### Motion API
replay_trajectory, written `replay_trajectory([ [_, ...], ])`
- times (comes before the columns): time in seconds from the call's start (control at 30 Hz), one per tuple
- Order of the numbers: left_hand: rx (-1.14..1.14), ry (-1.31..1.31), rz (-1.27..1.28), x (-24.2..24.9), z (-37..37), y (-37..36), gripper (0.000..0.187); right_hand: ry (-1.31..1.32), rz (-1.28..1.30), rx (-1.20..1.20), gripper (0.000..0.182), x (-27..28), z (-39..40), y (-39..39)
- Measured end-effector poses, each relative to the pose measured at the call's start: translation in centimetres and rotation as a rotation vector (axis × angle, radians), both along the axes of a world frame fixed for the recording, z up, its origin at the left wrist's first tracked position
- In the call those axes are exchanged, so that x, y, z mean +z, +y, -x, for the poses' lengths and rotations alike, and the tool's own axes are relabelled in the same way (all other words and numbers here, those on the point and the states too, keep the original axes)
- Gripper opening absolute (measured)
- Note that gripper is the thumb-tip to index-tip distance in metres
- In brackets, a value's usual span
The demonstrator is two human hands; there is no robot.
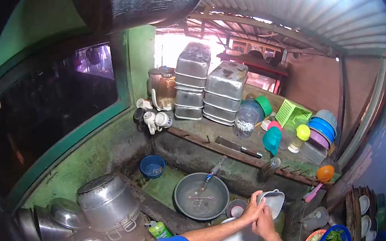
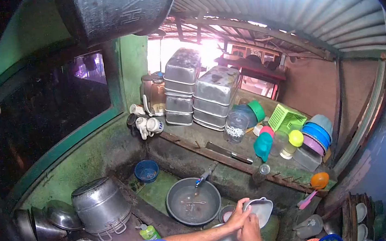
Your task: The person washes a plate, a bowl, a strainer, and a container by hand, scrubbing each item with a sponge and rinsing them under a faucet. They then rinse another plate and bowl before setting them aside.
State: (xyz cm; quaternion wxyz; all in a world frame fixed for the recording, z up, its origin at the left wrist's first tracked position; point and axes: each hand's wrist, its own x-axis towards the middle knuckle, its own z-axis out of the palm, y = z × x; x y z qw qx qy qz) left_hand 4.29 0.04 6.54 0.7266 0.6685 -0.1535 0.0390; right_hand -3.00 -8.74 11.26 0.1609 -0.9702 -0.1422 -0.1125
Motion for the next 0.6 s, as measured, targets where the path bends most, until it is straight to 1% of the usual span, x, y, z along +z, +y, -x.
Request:
replay_trajectory([
  [0.03, -0.001, 0.001, 0.007, -0.2, -0.4, 0.3, 0.044, 0.039, -0.111, 0.020, 0.045, -0.8, -0.5, 0.6],
  [0.07, -0.059, 0.106, 0.105, -0.5, -0.7, 0.7, 0.044, -0.038, -0.165, 0.093, 0.044, -1.2, -0.6, 0.3],
  [0.1, -0.119, 0.205, 0.193, -0.8, -1.2, 1.4, 0.043, 0.027, -0.148, 0.134, 0.044, -1.2, -0.5, -0.6],
  [0.13, -0.127, 0.204, 0.101, -0.1, -1.0, 2.4, 0.043, 0.093, 0.020, 0.075, 0.043, -0.3, -0.5, -1.2],
  [0.17, -0.131, 0.206, 0.096, -0.5, -0.8, 2.5, 0.043, 0.162, 0.192, 0.019, 0.042, 0.9, -0.4, -1.3],
  [0.2, -0.123, 0.161, 0.100, -0.7, -0.7, 2.2, 0.043, 0.178, 0.252, -0.043, 0.044, 2.0, -0.2, -0.9],
  [0.23, -0.114, 0.119, 0.112, -0.9, -0.5, 1.7, 0.042, 0.180, 0.260, -0.045, 0.044, 1.7, -0.2, -0.4],
  [0.3, -0.115, 0.124, 0.133, -1.2, -0.8, 1.3, 0.041, 0.069, 0.017, -0.002, 0.047, 0.0, -0.6, 1.0],
  [0.33, -0.114, 0.141, 0.170, -0.8, -1.2, 1.7, 0.041, -0.016, -0.101, 0.063, 0.048, -0.9, -0.7, 1.8],
  [0.37, -0.108, 0.162, 0.204, -0.7, -1.2, 2.3, 0.040, -0.005, -0.104, 0.066, 0.048, -1.1, -0.5, 1.5],
  [0.43, -0.133, 0.188, 0.183, -0.2, -1.4, 4.0, 0.039, -0.067, 0.115, 0.111, 0.045, -0.8, -0.4, 0.6],
  [0.5, -0.230, 0.288, 0.170, 0.1, -1.6, 4.6, 0.040, -0.205, 0.260, 0.038, 0.030, -0.9, -0.6, -0.7],
  [0.53, -0.270, 0.358, 0.195, 0.6, -1.4, 4.5, 0.049, -0.154, 0.236, -0.005, 0.028, -0.6, -0.4, -0.4],
  [0.57, -0.276, 0.366, 0.188, 1.3, -0.8, 4.6, 0.049, -0.103, 0.210, -0.047, 0.026, -0.4, -0.2, 0.2],
  [0.6, -0.247, 0.213, 0.088, 1.9, -0.1, 4.9, 0.055, -0.097, 0.201, -0.055, 0.026, -0.4, -0.2, 0.8],
])
